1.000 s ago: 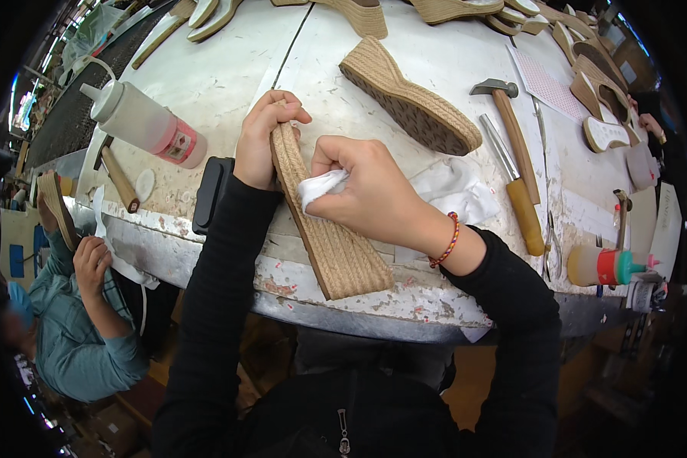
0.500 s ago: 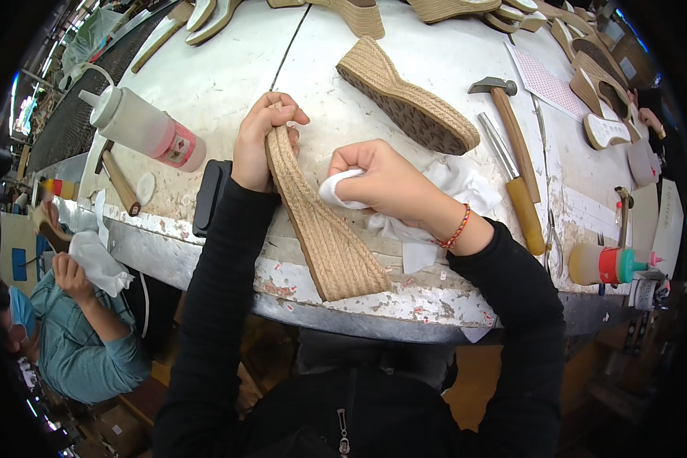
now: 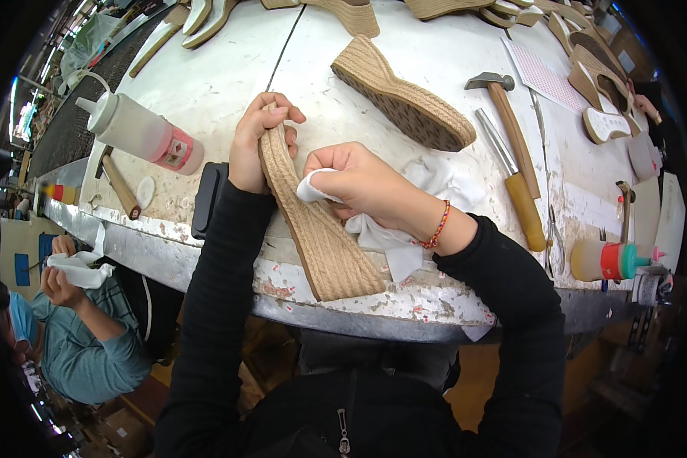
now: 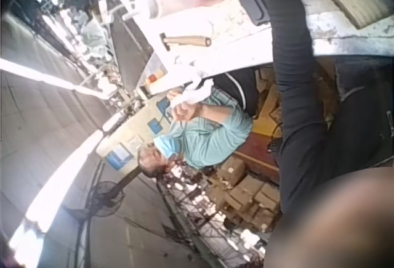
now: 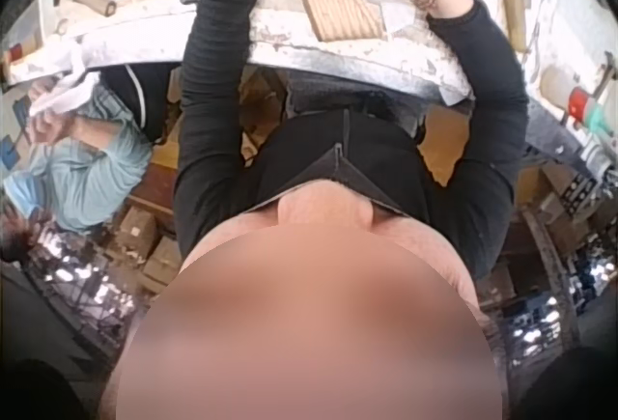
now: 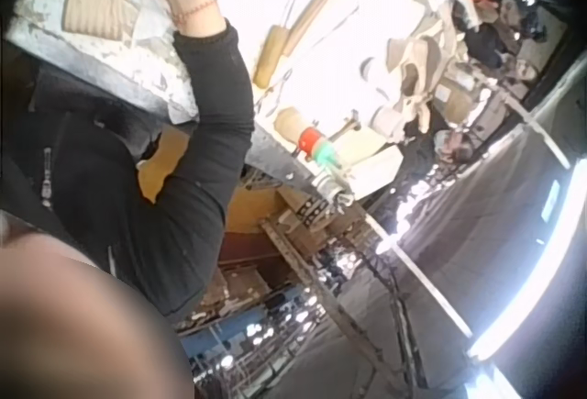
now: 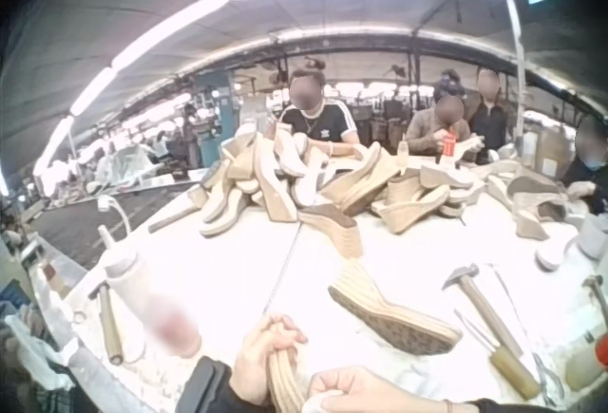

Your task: The person wipes the surface of a woven wedge shoe sole with a white cloth, then uses a metal tool to press and smooth the edges. The wedge is turned and repositioned repeatedly to access different areas. Another worker is visible across the table performing a similar task.

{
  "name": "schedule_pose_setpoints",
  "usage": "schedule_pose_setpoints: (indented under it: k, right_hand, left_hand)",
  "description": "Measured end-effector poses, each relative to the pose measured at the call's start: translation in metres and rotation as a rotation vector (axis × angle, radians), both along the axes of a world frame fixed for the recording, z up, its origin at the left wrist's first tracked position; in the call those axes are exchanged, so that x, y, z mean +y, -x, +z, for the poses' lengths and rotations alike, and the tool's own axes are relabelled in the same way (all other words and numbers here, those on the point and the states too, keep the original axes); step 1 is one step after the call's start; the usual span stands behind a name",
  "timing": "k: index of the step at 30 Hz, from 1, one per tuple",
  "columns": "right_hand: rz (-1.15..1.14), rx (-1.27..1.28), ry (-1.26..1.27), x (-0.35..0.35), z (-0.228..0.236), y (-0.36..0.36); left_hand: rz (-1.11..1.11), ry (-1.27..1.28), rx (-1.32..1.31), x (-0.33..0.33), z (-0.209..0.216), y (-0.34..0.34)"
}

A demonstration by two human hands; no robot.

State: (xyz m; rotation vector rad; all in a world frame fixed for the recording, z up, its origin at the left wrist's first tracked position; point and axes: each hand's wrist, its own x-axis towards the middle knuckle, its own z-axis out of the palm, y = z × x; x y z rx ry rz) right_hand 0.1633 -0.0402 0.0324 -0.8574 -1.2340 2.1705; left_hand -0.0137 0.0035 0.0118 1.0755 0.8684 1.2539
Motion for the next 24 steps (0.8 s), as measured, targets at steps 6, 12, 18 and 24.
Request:
schedule_pose_setpoints:
  k: [6,12,18,24]
  right_hand:
    - [-0.02,0.028,0.04,-0.003,-0.002,0.003]
    - [-0.023,0.043,0.05,-0.004,-0.002,0.003]
    - [-0.015,0.047,0.092,-0.004,-0.001,0.002]
    - [-0.012,0.047,0.098,-0.005,-0.003,0.002]
  left_hand:
    - [-0.007,-0.012,0.031,-0.001,-0.002,0.0]
    - [-0.015,-0.01,0.037,-0.001,-0.001,0.0]
    - [-0.018,0.013,0.015,-0.002,0.001,-0.001]
    - [-0.029,0.013,-0.004,-0.003,0.002,-0.001]
